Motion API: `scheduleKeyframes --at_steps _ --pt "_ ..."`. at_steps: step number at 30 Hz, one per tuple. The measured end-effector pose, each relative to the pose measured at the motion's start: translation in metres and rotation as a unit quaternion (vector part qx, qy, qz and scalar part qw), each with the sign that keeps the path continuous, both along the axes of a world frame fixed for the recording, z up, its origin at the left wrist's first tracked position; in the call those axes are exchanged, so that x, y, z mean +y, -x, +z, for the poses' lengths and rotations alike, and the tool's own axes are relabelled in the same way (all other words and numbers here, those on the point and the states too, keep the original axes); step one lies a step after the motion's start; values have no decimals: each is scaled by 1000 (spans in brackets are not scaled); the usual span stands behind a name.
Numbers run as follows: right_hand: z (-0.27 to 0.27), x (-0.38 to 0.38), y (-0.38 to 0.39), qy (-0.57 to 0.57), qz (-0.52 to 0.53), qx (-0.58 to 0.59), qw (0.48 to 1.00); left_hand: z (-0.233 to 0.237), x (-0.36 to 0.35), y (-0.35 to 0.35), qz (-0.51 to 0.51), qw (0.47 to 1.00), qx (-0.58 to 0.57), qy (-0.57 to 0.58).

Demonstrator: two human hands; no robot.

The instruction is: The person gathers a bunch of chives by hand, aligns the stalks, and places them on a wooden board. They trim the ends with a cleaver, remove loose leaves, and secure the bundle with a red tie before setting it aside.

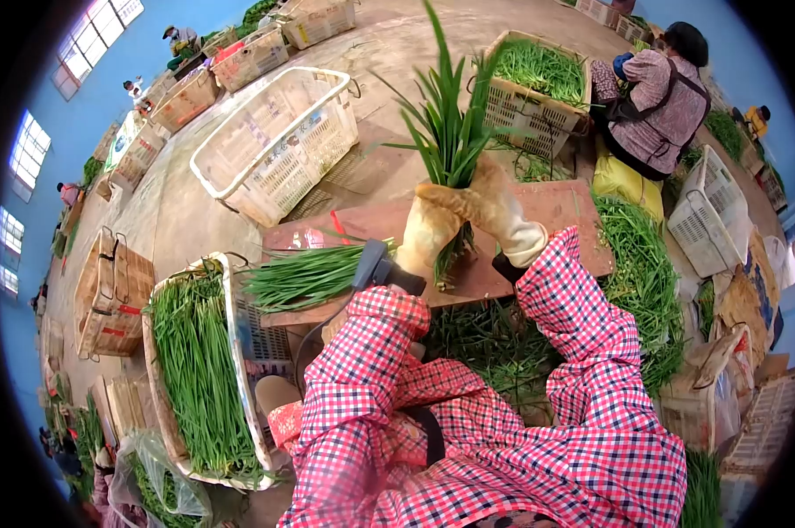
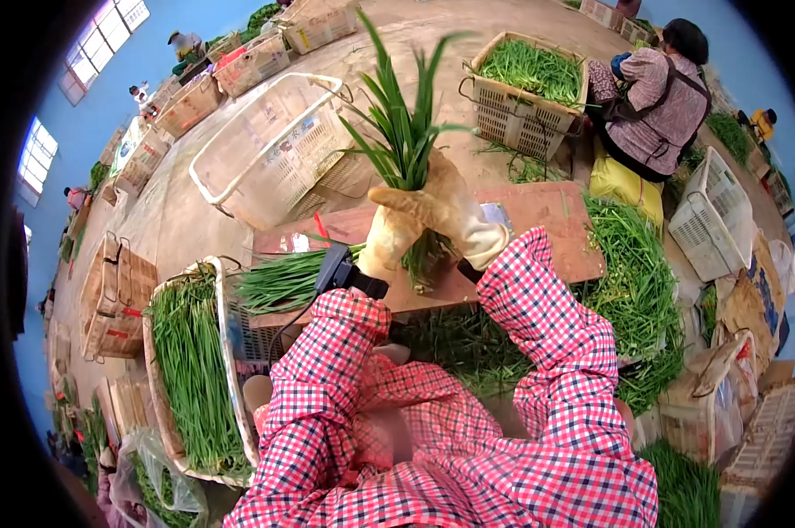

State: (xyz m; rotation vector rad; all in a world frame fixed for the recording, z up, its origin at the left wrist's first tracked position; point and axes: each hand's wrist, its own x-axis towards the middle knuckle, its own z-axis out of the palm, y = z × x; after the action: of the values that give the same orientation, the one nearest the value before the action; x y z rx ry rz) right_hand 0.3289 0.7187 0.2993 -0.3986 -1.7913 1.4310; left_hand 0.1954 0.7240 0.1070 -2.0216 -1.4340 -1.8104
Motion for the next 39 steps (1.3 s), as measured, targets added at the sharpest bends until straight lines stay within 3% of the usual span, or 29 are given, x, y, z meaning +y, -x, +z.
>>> scheduleKeyframes --at_steps 1,2,3,7,9,11,13,15,18,19,21,22,24,25,28,32,39 --pt "-3 2 3 12 10 9 1000 -4 0 -2 -49 994 -92 11" --pt "-1 -1 5 -10 9 12 1000 9 -8 5 -161 957 -207 125" --pt "1 -4 7 -32 8 16 999 21 -16 11 -231 885 -332 230" --pt "-8 4 15 -22 -48 7 999 48 -21 -12 -35 982 -87 165" --pt "7 1 16 -69 -90 -54 992 56 -23 -16 48 987 40 146" --pt "8 4 17 -68 -65 -43 995 65 -29 -12 103 970 151 160" --pt "10 1 12 -122 -94 -39 987 76 -37 -15 84 971 106 196" --pt "28 -11 2 -234 -172 -35 956 104 -45 -24 8 971 -89 221" --pt "57 -25 -22 -383 -324 62 863 92 -36 -19 88 981 102 136" --pt "60 -26 -25 -388 -284 83 873 108 -42 -27 12 974 -129 184" --pt "62 -29 -31 -396 -205 123 887 105 -41 -26 35 989 -48 138" --pt "62 -29 -29 -424 -199 84 879 105 -41 -25 47 993 -7 112" --pt "63 -24 -18 -481 -183 7 858 96 -38 -27 24 987 -108 115" --pt "56 -20 -13 -517 -236 -26 823 97 -39 -28 28 986 -114 115" --pt "53 -16 -19 -495 -215 -80 838 103 -42 -29 24 976 -159 149" --pt "50 -14 -17 -496 -229 -7 837 114 -49 -31 27 955 -199 220" --pt "44 -12 -12 -487 -267 -61 829 108 -46 -30 32 975 -134 176"
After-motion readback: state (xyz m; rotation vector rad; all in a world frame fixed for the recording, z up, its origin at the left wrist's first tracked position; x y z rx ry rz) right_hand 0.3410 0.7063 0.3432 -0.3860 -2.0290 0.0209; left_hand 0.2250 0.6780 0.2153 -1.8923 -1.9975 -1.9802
